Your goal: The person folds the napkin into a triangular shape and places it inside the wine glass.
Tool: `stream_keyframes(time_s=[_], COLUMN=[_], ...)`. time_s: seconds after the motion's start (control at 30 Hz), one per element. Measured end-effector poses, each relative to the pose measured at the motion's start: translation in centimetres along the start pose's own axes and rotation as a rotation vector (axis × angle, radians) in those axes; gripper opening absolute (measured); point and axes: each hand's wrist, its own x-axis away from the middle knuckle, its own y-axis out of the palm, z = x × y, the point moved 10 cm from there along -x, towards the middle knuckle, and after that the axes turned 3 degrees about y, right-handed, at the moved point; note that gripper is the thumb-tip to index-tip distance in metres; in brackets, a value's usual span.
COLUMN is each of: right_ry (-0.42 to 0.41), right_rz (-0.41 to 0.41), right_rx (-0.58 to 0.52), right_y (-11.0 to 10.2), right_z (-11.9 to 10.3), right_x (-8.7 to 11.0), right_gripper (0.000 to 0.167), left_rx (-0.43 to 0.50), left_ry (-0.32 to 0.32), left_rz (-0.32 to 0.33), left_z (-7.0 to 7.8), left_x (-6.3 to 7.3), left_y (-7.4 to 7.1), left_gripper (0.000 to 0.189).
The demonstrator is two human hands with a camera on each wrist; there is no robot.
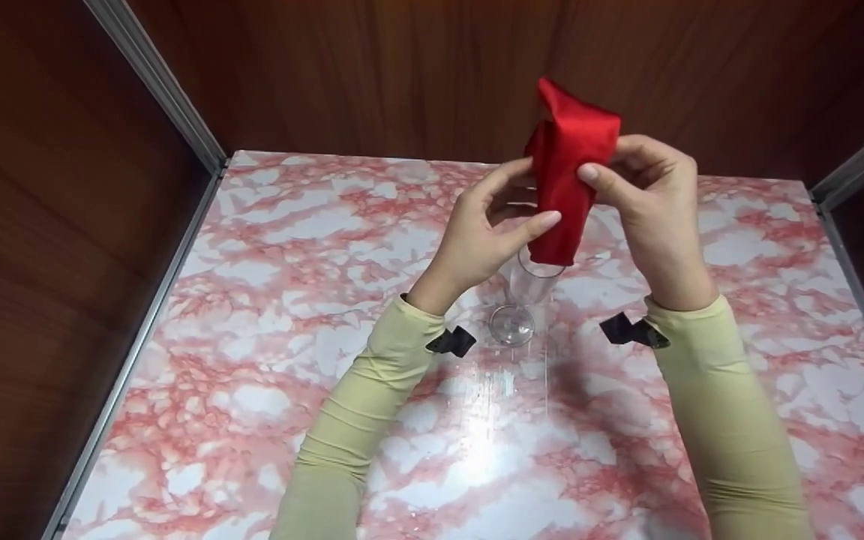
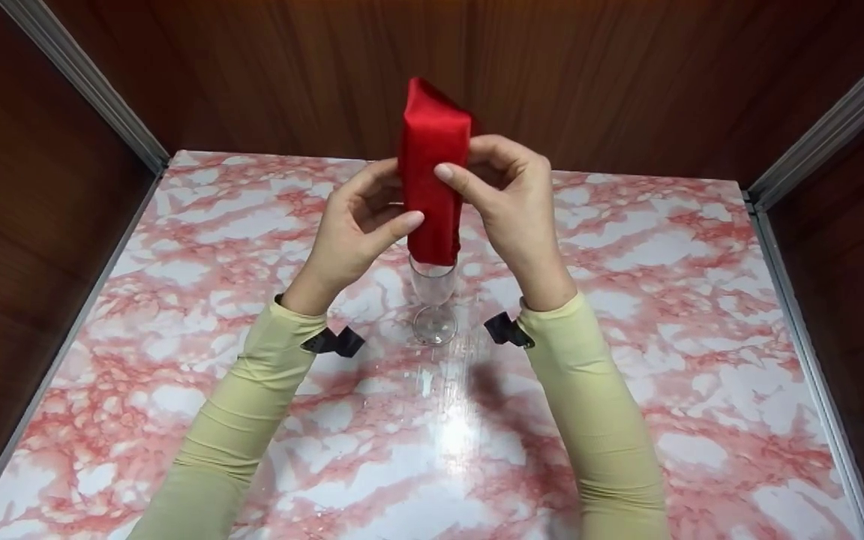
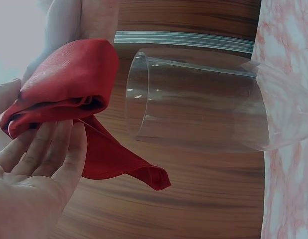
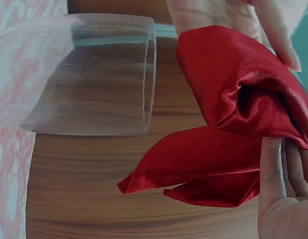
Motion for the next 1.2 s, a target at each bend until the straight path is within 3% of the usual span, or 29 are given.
stream_keyframes(time_s=[0.23,0.5,0.83,1.2], right_ry=[0.047,0.017,0.068,0.087], right_rz=[-0.021,-0.085,-0.216,-0.23], right_rx=[-0.013,0.084,0.081,0.077], right_y=[-0.1,-0.1,0.0,-0.1], right_z=[0.6,0.7,2.3,4.2], right_x=[0.1,0.4,2.2,3.6], right_gripper=[0.022,0.029,0.049,0.049], left_rx=[0.001,-0.018,-0.028,-0.023], left_ry=[0.05,0.053,0.098,0.051], left_rz=[0.001,0.042,0.083,0.086], left_z=[-2.5,-2.7,-3.1,-3.9], left_x=[-0.4,-0.4,0.0,0.7], left_y=[-0.4,-0.5,-1.0,-1.1], left_gripper=[0.05,0.044,0.043,0.044])
